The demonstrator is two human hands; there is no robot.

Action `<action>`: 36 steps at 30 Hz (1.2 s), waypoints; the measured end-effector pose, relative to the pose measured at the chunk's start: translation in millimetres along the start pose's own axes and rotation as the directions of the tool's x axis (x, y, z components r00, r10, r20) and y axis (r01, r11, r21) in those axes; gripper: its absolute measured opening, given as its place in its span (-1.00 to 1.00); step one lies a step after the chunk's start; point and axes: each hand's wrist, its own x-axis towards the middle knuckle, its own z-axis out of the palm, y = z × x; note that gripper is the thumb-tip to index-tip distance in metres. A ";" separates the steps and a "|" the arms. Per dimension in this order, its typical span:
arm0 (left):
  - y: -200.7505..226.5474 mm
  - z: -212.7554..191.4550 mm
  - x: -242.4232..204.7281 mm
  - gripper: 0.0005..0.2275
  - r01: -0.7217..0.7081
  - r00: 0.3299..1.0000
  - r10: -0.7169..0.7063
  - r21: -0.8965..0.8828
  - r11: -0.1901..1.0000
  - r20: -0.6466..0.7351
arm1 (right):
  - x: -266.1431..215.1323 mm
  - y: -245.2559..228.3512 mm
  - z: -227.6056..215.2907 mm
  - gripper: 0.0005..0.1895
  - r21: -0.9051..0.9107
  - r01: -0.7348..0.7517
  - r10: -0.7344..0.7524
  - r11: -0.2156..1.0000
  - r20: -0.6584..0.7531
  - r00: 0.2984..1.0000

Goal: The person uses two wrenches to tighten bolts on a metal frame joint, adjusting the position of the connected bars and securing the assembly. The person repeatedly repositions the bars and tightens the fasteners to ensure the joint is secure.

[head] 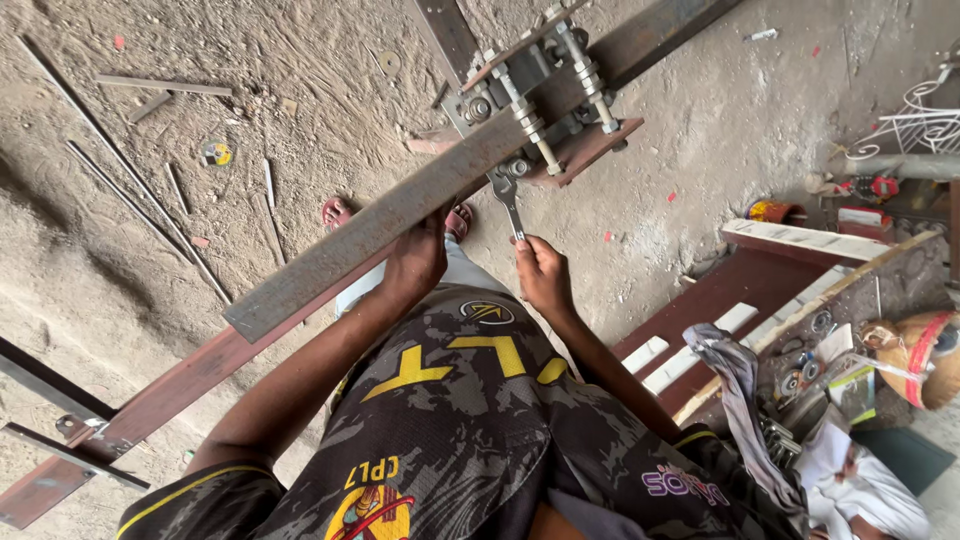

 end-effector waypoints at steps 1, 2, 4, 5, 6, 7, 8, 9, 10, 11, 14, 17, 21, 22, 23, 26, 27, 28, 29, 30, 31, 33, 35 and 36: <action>2.8 -4.9 -1.5 -0.34 0.018 1.000 -0.018 -0.022 1.000 0.008 | 1.3 1.6 -0.4 -0.70 0.036 -0.019 0.019 0.999 0.010 1.000; 6.7 -8.8 -5.7 -0.33 0.036 0.999 -0.035 -0.046 0.998 0.021 | -0.9 4.4 -1.8 -0.70 0.072 -0.044 0.043 0.996 0.017 0.999; 15.0 -14.8 -10.0 -0.32 0.061 0.997 -0.058 -0.069 0.996 0.042 | -1.2 10.1 -2.9 -0.71 0.122 -0.071 0.066 0.990 0.044 0.997; 18.9 -17.9 -10.7 -0.33 0.068 0.997 -0.065 -0.067 0.995 0.050 | 0.9 13.1 -2.5 -0.72 0.137 -0.074 0.066 0.988 0.063 0.996; 23.2 -21.8 -11.4 -0.33 0.079 0.996 -0.076 -0.062 0.995 0.053 | 4.8 15.8 -1.6 -0.73 0.153 -0.076 0.063 0.985 0.088 0.994; 28.4 -25.6 -12.9 -0.35 0.113 0.991 -0.110 -0.043 0.993 0.076 | 8.2 18.8 -1.1 -0.74 0.186 -0.078 0.058 0.979 0.111 0.992; 33.8 -29.5 -14.6 -0.38 0.146 0.985 -0.143 -0.022 0.989 0.098 | 11.4 22.5 0.2 -0.74 0.221 -0.081 0.052 0.972 0.133 0.990; 40.4 -33.5 -17.5 -0.41 0.179 0.977 -0.177 -0.001 0.984 0.120 | 13.8 26.3 0.3 -0.75 0.255 -0.084 0.045 0.963 0.156 0.987; 47.8 -39.3 -22.7 -0.47 0.201 0.972 -0.202 0.021 0.979 0.116 | 15.5 29.4 -0.4 -0.75 0.247 -0.076 0.035 0.966 0.167 0.985; 56.7 -46.1 -29.8 -0.52 0.224 0.967 -0.228 0.043 0.974 0.113 | 16.2 32.0 -2.4 -0.75 0.239 -0.067 0.024 0.969 0.178 0.984; 76.6 -72.1 -32.0 -0.64 0.228 0.955 -0.233 0.051 0.972 0.181 | 21.4 36.6 -5.1 -0.75 0.236 -0.044 -0.005 0.971 0.206 0.979; 92.2 -101.1 -40.6 -0.77 0.235 0.943 -0.233 0.018 0.972 0.239 | 25.2 39.8 -10.4 -0.73 0.162 0.017 -0.052 0.987 0.218 0.974; 90.1 -138.8 -23.9 -0.81 0.033 0.998 -0.035 0.037 0.999 0.046 | 24.1 40.4 0.3 -0.69 0.204 0.082 -0.120 0.976 0.185 0.975; 84.8 -144.6 -2.9 -0.77 0.064 0.997 -0.069 0.197 0.978 0.022 | 22.6 39.8 4.2 -0.69 0.204 0.075 -0.109 0.976 0.159 0.981; 77.2 -151.3 25.8 -0.73 0.094 0.995 -0.096 0.351 0.932 -0.011 | 20.9 39.2 8.8 -0.69 0.205 0.068 -0.097 0.976 0.133 0.986; 58.6 -156.5 141.9 -0.50 0.026 0.989 0.041 0.430 0.902 -0.144 | 16.0 38.0 30.5 -0.70 0.243 0.102 -0.109 0.965 0.012 0.994; 54.3 -150.2 173.4 -0.48 -0.077 0.963 0.170 0.388 0.918 -0.210 | 14.8 38.7 41.2 -0.71 0.261 0.120 -0.115 0.958 -0.034 0.993; 51.8 -140.6 204.2 -0.47 -0.185 0.917 0.288 0.344 0.921 -0.276 | 14.8 39.5 52.0 -0.72 0.292 0.147 -0.126 0.945 -0.091 0.988; 50.8 -134.5 237.7 -0.53 -0.222 0.926 0.306 0.334 0.916 -0.222 | 18.3 38.7 65.5 -0.73 0.321 0.176 -0.134 0.931 -0.149 0.980; 47.8 -123.2 259.0 -0.59 -0.248 0.937 0.309 0.310 0.918 -0.164 | 13.9 41.3 78.2 -0.74 0.341 0.189 -0.125 0.921 -0.200 0.972; 45.5 -111.4 275.3 -0.59 -0.164 0.984 0.176 0.294 0.942 -0.013 | 12.1 42.6 91.4 -0.74 0.347 0.186 -0.098 0.919 -0.257 0.961; 45.3 -86.0 294.4 -0.57 0.021 0.955 -0.113 0.320 0.947 0.273 | 15.1 41.9 110.7 -0.75 0.354 0.185 -0.053 0.917 -0.351 0.935; 36.3 -68.7 293.3 -0.57 -0.044 0.999 0.036 0.372 0.927 0.029 | 19.2 38.2 131.1 -0.73 0.150 0.282 -0.183 0.948 -0.468 0.864; 31.8 -64.0 292.8 -0.57 -0.070 0.989 0.117 0.404 0.912 -0.095 | 22.5 34.9 139.6 -0.72 0.043 0.321 -0.255 0.946 -0.511 0.821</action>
